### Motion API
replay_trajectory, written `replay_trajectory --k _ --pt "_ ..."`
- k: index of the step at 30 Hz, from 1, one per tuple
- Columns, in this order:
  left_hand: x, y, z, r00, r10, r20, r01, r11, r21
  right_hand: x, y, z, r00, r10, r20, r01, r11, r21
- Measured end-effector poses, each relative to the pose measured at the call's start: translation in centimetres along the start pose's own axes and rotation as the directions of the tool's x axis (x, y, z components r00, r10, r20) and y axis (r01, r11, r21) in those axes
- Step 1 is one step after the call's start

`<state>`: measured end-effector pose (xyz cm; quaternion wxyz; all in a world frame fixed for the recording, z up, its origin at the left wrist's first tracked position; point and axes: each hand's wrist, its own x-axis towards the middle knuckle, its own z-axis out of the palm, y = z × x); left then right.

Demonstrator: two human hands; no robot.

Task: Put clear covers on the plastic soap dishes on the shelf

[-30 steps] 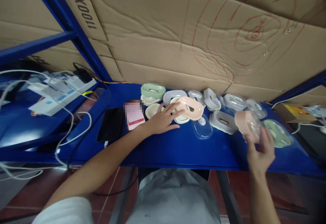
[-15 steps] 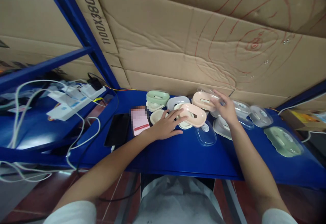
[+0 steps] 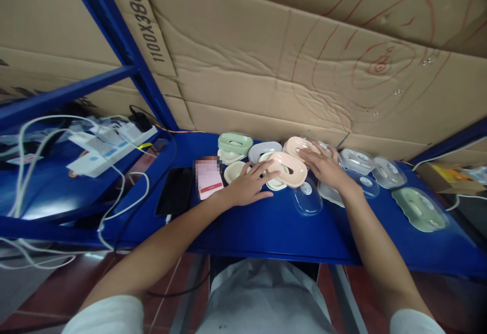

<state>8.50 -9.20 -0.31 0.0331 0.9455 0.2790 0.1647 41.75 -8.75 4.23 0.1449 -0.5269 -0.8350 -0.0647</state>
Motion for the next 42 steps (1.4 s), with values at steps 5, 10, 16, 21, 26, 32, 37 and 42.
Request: replay_trajectory --k 5,10,16,21,26,32,37,42 --pt "0.0 0.1 0.0 1.000 -0.002 -0.011 0.002 1.000 -0.020 0.6 0.4 0.2 1.000 -0.022 0.011 0.023 0.999 -0.028" --pt "0.1 0.1 0.1 1.000 -0.003 -0.001 0.003 1.000 -0.008 1.2 0.5 0.4 0.993 0.042 -0.110 -0.039 0.999 0.030" --pt "0.0 -0.1 0.2 1.000 0.003 -0.017 -0.003 1.000 -0.011 3.4 -1.6 0.0 0.981 0.040 -0.189 -0.036 0.999 0.025" --pt "0.1 0.1 0.2 0.996 -0.059 -0.061 0.062 0.997 0.051 3.3 -0.4 -1.3 0.927 0.110 -0.359 -0.129 0.991 -0.027" --pt "0.2 0.1 0.4 0.990 -0.097 -0.104 0.106 0.991 0.085 -3.6 5.9 -2.5 0.927 0.223 -0.302 -0.207 0.975 0.083" --pt "0.3 0.4 0.3 0.996 -0.029 -0.082 0.035 0.997 0.073 -17.1 11.3 -3.6 0.790 0.465 -0.400 -0.535 0.841 -0.078" --pt "0.3 0.7 0.4 0.996 -0.008 -0.088 0.014 0.997 0.072 -25.2 15.8 -4.4 0.313 0.850 -0.424 -0.942 0.334 -0.026" --pt "0.3 1.0 0.1 0.996 0.033 -0.087 -0.029 0.999 0.041 -26.1 16.1 -4.0 0.315 0.845 -0.432 -0.910 0.399 0.117"
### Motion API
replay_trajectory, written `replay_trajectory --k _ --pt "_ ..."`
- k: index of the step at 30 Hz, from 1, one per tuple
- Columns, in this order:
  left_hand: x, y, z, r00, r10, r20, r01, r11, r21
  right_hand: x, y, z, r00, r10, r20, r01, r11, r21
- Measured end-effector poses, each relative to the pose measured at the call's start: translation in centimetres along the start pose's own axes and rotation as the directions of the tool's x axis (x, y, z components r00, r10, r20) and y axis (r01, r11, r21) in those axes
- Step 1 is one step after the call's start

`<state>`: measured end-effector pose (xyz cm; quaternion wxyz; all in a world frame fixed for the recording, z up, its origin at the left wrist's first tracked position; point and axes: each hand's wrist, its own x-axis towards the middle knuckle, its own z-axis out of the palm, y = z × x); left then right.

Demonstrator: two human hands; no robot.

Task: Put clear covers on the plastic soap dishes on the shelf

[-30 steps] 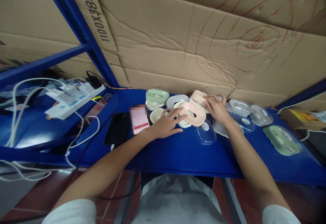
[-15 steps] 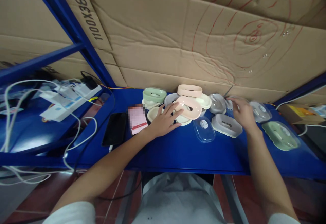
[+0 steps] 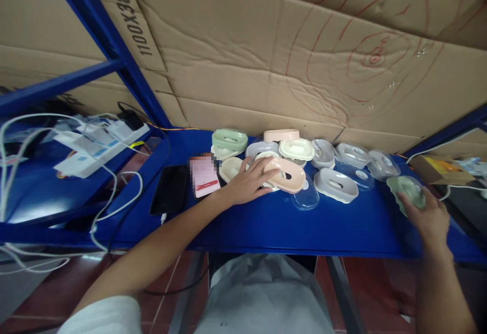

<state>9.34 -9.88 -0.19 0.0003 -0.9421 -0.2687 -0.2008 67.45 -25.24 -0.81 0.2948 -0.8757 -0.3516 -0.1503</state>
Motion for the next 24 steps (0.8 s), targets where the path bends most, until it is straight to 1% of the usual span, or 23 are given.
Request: replay_trajectory --k 1,2,3,4,5,6,7,9,11,12,14,15,16,17,18,19,20,21,22,23,24 --pt "0.0 0.1 -0.1 1.000 0.011 -0.006 -0.011 1.000 -0.012 -0.8 -1.1 0.0 0.994 -0.070 -0.089 0.074 0.996 0.050" --pt "0.1 0.2 -0.1 1.000 0.022 -0.014 -0.022 0.999 -0.026 -1.7 -2.7 -0.1 0.975 -0.140 -0.170 0.157 0.983 0.091" --pt "0.1 0.3 -0.2 0.999 0.029 -0.022 -0.030 0.999 -0.041 -2.8 -4.6 -0.2 0.951 -0.213 -0.223 0.245 0.961 0.125" --pt "0.2 0.4 -0.2 0.999 0.032 -0.029 -0.034 0.997 -0.063 -3.9 -7.0 -0.5 0.927 -0.289 -0.240 0.331 0.930 0.158" --pt "0.2 0.4 -0.3 0.999 0.025 -0.038 -0.029 0.995 -0.094 -5.0 -9.6 -0.8 0.902 -0.373 -0.216 0.415 0.887 0.203" --pt "0.2 0.4 -0.3 0.999 0.006 -0.052 -0.014 0.990 -0.141 -6.1 -12.5 -1.1 0.868 -0.463 -0.181 0.496 0.830 0.255" --pt "0.3 0.3 -0.3 0.997 -0.029 -0.078 0.012 0.978 -0.207 -7.1 -15.6 -1.3 0.821 -0.553 -0.144 0.568 0.761 0.313" --pt "0.4 -0.1 -0.2 0.977 -0.134 -0.168 0.058 0.916 -0.396 -8.9 -21.8 -1.5 0.683 -0.729 -0.046 0.682 0.615 0.395" --pt "0.6 -1.1 -0.1 0.932 -0.239 -0.271 0.039 0.812 -0.583 -10.4 -27.7 -1.1 0.535 -0.844 -0.028 0.767 0.472 0.435" --pt "0.7 -1.8 0.1 0.909 -0.281 -0.309 0.015 0.761 -0.649 -10.9 -30.4 -0.8 0.470 -0.882 -0.021 0.796 0.413 0.443" --pt "0.7 -3.4 0.3 0.870 -0.353 -0.344 -0.004 0.693 -0.721 -11.5 -34.8 0.3 0.341 -0.940 0.030 0.809 0.310 0.499" --pt "0.7 -4.3 0.4 0.855 -0.389 -0.343 0.019 0.685 -0.728 -11.5 -36.5 0.8 0.289 -0.956 0.055 0.795 0.272 0.542" --pt "0.6 -5.2 0.5 0.840 -0.424 -0.340 0.058 0.692 -0.719 -11.3 -37.9 1.4 0.251 -0.965 0.076 0.768 0.247 0.591" --pt "0.5 -5.9 0.5 0.826 -0.452 -0.338 0.102 0.709 -0.698 -10.9 -39.0 2.0 0.234 -0.968 0.088 0.732 0.235 0.640" --pt "0.4 -6.5 0.5 0.814 -0.471 -0.341 0.144 0.731 -0.667 -10.4 -39.8 2.5 0.237 -0.967 0.089 0.694 0.233 0.682" --pt "0.3 -6.9 0.5 0.806 -0.481 -0.346 0.178 0.754 -0.633 -9.8 -40.4 3.1 0.258 -0.963 0.083 0.663 0.239 0.709" --pt "0.1 -7.1 0.5 0.803 -0.482 -0.351 0.202 0.774 -0.600 -9.1 -40.7 3.6 0.291 -0.954 0.069 0.646 0.249 0.722" --pt "0.0 -7.1 0.5 0.804 -0.477 -0.355 0.216 0.791 -0.572 -8.4 -40.9 4.1 0.322 -0.945 0.054 0.642 0.260 0.721" --pt "-0.1 -6.8 0.4 0.809 -0.467 -0.356 0.224 0.805 -0.549 -7.8 -40.9 4.7 0.343 -0.938 0.042 0.649 0.269 0.712" --pt "-0.2 -6.5 0.3 0.817 -0.456 -0.353 0.229 0.818 -0.527 -7.1 -40.8 5.2 0.350 -0.936 0.038 0.660 0.275 0.699" --pt "-0.2 -6.0 0.3 0.832 -0.436 -0.343 0.233 0.836 -0.496 -6.6 -40.7 5.7 0.345 -0.937 0.044 0.669 0.279 0.689"
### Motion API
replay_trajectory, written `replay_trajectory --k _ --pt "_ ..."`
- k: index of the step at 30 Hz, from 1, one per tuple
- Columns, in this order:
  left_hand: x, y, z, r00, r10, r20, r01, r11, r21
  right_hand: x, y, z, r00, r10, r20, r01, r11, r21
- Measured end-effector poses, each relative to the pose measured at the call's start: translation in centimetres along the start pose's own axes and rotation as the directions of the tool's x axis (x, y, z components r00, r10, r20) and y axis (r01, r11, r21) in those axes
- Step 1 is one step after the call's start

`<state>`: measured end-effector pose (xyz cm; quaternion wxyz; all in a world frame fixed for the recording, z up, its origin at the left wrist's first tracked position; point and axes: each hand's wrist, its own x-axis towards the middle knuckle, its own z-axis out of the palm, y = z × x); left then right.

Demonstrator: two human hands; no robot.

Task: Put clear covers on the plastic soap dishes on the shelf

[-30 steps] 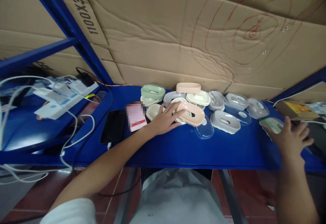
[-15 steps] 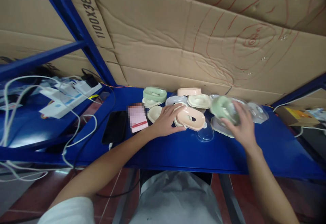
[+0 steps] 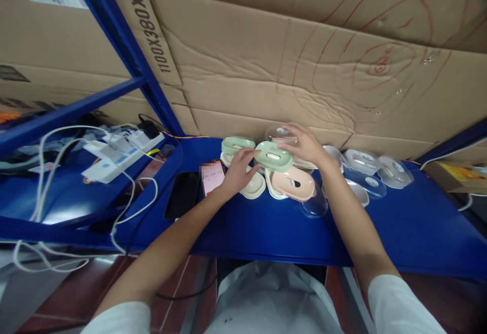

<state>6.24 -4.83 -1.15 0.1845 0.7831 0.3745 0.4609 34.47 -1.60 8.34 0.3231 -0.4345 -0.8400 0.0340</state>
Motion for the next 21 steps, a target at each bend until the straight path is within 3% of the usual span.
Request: replay_trajectory --k 4,6,8,13,17,21 --pt "-0.5 1.7 0.3 0.976 0.108 0.189 -0.141 0.976 0.168 -0.1 1.9 -0.2 0.999 0.040 0.025 -0.038 0.997 -0.071" --pt "-0.5 2.0 0.4 0.967 0.134 0.219 -0.170 0.973 0.158 -0.3 1.8 -0.8 0.998 0.066 -0.007 -0.066 0.990 -0.122" --pt "-0.4 2.0 0.6 0.980 0.118 0.161 -0.133 0.987 0.089 -0.4 0.9 -1.8 0.998 0.063 0.007 -0.062 0.994 -0.087" --pt "-0.1 1.8 0.7 0.997 0.015 -0.080 -0.019 0.998 -0.053 -1.2 -3.2 -3.2 0.981 0.046 0.187 -0.075 0.986 0.149" --pt "0.3 2.8 -0.1 0.968 -0.107 -0.227 0.058 0.975 -0.214 -1.6 -6.0 -0.6 0.971 0.112 0.213 -0.161 0.960 0.228" --pt "0.6 3.8 -0.7 0.958 -0.199 -0.205 0.107 0.916 -0.388 -0.8 -6.8 2.7 0.960 0.199 0.198 -0.268 0.861 0.433"
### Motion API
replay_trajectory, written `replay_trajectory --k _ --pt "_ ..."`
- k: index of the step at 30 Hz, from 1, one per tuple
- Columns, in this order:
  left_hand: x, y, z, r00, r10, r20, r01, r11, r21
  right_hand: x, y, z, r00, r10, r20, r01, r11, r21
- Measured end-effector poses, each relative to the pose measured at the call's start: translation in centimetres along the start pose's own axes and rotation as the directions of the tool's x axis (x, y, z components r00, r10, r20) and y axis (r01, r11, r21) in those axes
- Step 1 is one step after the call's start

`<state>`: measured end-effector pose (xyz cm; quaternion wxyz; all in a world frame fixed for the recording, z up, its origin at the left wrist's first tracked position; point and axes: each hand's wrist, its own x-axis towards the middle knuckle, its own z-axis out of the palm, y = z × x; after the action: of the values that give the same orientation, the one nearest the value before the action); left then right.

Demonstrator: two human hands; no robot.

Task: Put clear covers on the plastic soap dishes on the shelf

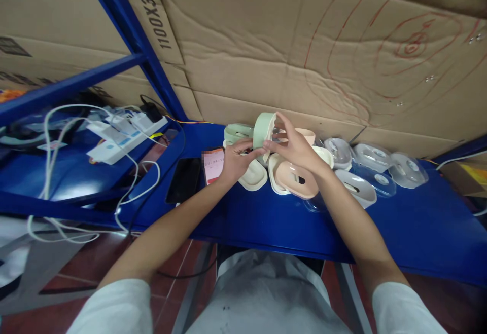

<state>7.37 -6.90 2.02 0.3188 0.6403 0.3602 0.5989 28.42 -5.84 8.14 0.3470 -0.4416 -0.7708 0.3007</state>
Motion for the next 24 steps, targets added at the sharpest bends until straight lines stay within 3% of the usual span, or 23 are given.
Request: replay_trajectory --k 6,8,11,18,21,24 --pt "-0.3 0.8 0.4 0.978 -0.185 0.095 0.203 0.952 -0.229 1.0 1.2 -0.5 0.969 0.044 -0.244 -0.033 0.998 0.051" --pt "-0.4 1.0 0.5 0.964 -0.230 0.131 0.259 0.922 -0.287 0.7 1.0 -1.1 0.977 -0.011 -0.212 0.033 0.994 0.100" --pt "-0.4 1.0 0.3 0.948 -0.265 0.177 0.312 0.880 -0.357 0.4 0.4 -1.5 0.994 -0.096 -0.049 0.105 0.966 0.237" --pt "-0.1 -0.2 -0.2 0.911 -0.256 0.324 0.393 0.779 -0.489 0.5 1.5 -0.5 0.996 0.060 0.067 -0.085 0.874 0.478" --pt "0.2 -0.6 -0.4 0.910 -0.276 0.311 0.401 0.778 -0.484 0.7 2.6 0.0 0.993 0.102 0.053 -0.115 0.880 0.460" --pt "0.3 -0.8 -0.4 0.924 -0.322 0.206 0.381 0.815 -0.437 1.1 3.3 0.7 0.990 0.137 -0.023 -0.117 0.912 0.392"
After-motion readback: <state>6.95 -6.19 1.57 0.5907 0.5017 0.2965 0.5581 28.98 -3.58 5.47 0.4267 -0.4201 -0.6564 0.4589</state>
